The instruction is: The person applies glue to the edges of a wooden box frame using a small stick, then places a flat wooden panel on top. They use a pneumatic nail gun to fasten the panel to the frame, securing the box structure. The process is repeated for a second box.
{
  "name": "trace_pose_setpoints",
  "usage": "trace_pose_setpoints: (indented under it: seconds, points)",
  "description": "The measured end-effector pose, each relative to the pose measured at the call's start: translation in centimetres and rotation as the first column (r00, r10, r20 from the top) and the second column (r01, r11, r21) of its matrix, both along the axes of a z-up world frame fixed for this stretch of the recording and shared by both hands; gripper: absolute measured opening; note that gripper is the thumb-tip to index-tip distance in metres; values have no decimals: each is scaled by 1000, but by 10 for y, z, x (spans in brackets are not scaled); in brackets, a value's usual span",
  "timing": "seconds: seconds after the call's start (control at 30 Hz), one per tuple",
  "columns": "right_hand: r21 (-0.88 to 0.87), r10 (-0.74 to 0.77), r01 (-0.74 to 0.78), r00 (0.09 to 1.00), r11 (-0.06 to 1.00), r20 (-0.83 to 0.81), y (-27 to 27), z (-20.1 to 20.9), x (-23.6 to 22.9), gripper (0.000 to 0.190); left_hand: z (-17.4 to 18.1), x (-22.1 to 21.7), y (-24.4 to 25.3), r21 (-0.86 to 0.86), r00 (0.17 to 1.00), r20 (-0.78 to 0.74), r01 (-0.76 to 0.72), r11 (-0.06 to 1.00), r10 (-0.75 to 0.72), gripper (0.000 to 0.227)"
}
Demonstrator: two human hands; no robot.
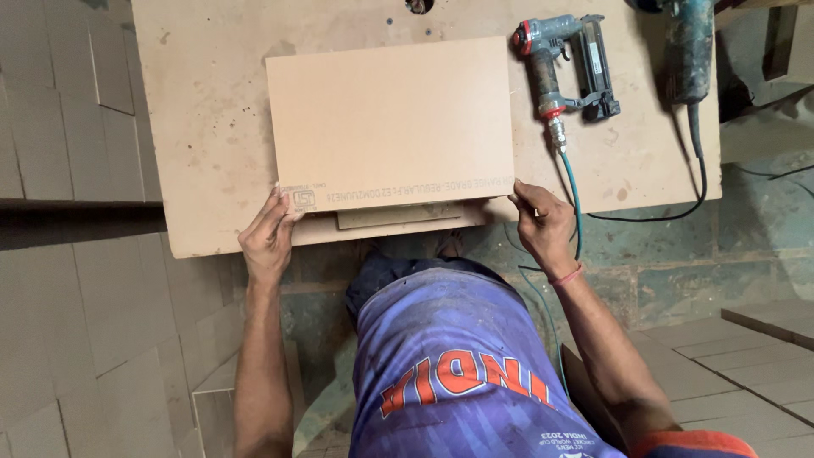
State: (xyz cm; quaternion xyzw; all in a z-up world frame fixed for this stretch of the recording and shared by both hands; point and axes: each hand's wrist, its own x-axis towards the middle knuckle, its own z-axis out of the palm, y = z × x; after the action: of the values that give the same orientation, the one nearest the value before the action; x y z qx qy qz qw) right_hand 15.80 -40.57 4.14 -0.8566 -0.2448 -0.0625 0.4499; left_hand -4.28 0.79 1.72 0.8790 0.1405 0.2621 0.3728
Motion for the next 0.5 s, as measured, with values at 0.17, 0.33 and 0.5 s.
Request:
trace_pose_setpoints:
  seconds: [0.17, 0.33, 0.5]
  points:
    - [18, -10, 10, 1000, 1000, -14, 2, 1, 1, 18, 4, 1, 0, 72, 1000, 9, 3, 997, -4, 23]
    - [32, 56, -58, 996, 998, 64, -4, -6, 4, 19, 5, 2, -1, 63, 1000, 17, 1, 998, -2, 23]
    - [70, -26, 20, 996, 997, 82, 1, -18, -4, 19, 6, -5, 0, 94, 1000, -9, 0, 996, 1, 23]
